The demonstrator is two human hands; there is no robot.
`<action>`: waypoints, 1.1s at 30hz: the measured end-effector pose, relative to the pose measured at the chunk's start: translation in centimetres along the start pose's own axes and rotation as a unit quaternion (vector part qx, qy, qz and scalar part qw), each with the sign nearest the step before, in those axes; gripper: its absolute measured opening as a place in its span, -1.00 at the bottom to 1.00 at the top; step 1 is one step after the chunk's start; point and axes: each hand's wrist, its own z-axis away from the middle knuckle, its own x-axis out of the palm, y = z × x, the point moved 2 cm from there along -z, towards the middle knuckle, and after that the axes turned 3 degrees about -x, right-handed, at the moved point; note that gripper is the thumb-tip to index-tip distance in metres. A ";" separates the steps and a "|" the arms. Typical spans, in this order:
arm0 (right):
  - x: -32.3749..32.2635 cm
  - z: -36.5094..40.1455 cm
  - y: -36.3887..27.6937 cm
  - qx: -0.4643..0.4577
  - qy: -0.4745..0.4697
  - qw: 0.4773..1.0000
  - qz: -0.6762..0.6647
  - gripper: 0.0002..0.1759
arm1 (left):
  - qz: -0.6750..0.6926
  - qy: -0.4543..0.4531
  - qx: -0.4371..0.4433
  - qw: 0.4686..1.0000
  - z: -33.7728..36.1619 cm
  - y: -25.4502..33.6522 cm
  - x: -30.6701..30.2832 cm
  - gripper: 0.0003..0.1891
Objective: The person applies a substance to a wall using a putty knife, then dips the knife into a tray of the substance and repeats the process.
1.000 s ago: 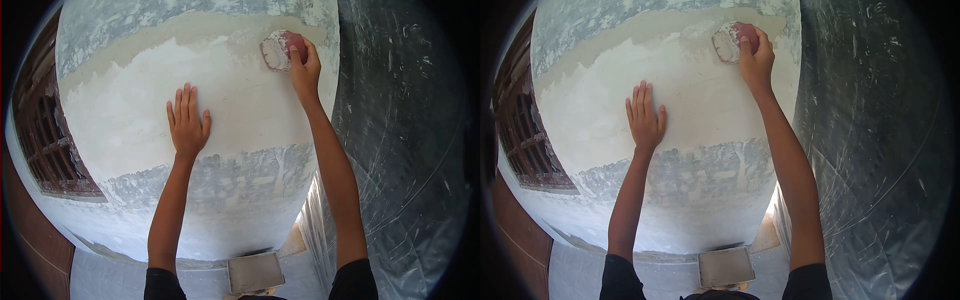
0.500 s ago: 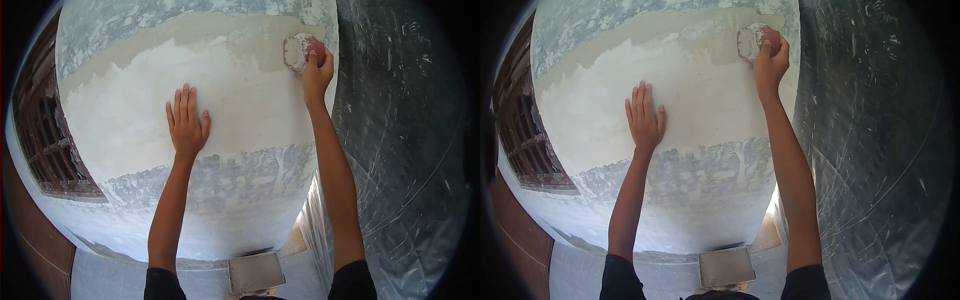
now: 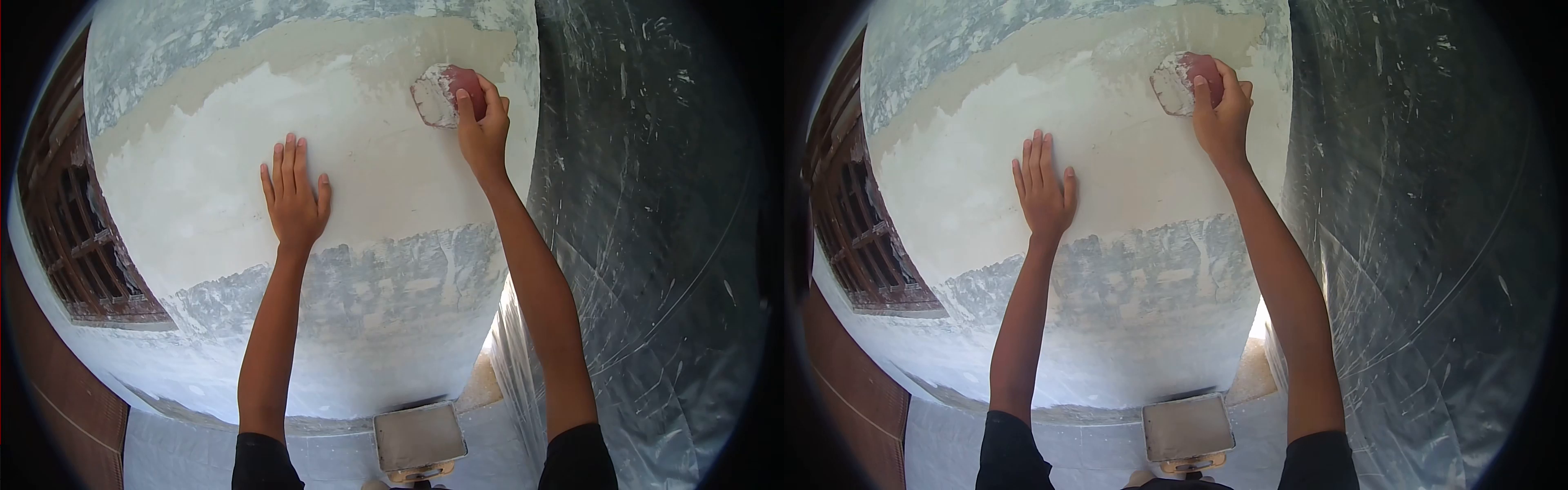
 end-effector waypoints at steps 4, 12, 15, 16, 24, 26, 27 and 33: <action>-2.5 -0.4 2.7 0.068 0.174 0.981 -0.046 -0.58 | 0.005 -0.011 0.002 1.000 0.6 -0.1 -0.2 -0.35; -6.7 10.5 2.2 0.068 0.086 0.994 0.019 -0.61 | 0.083 -0.114 -0.002 0.990 2.0 -0.2 -3.0 -0.32; -7.1 15.9 1.2 0.092 0.026 0.994 0.055 -0.61 | 0.118 -0.169 -0.009 0.979 4.6 0.0 -4.3 -0.33; -7.1 17.8 0.9 0.101 -0.005 0.991 0.082 -0.61 | 0.140 -0.195 -0.020 0.971 6.1 0.0 -4.7 -0.35; -7.6 34.0 -1.9 0.240 -0.066 0.966 0.066 -0.63 | 0.245 -0.327 -0.063 0.910 21.7 -0.7 -10.3 -0.45; -8.1 38.4 -2.1 0.248 -0.102 0.960 0.086 -0.64 | 0.257 -0.377 -0.088 0.886 26.7 -1.3 -11.8 -0.48; -8.6 40.7 -2.2 0.263 -0.112 0.954 0.089 -0.64 | 0.270 -0.406 -0.107 0.866 29.3 -1.6 -12.4 -0.50; -12.2 54.7 -2.1 0.293 -0.250 0.914 0.129 -0.66 | 0.285 -0.509 -0.266 0.767 45.0 -0.8 -17.1 -0.57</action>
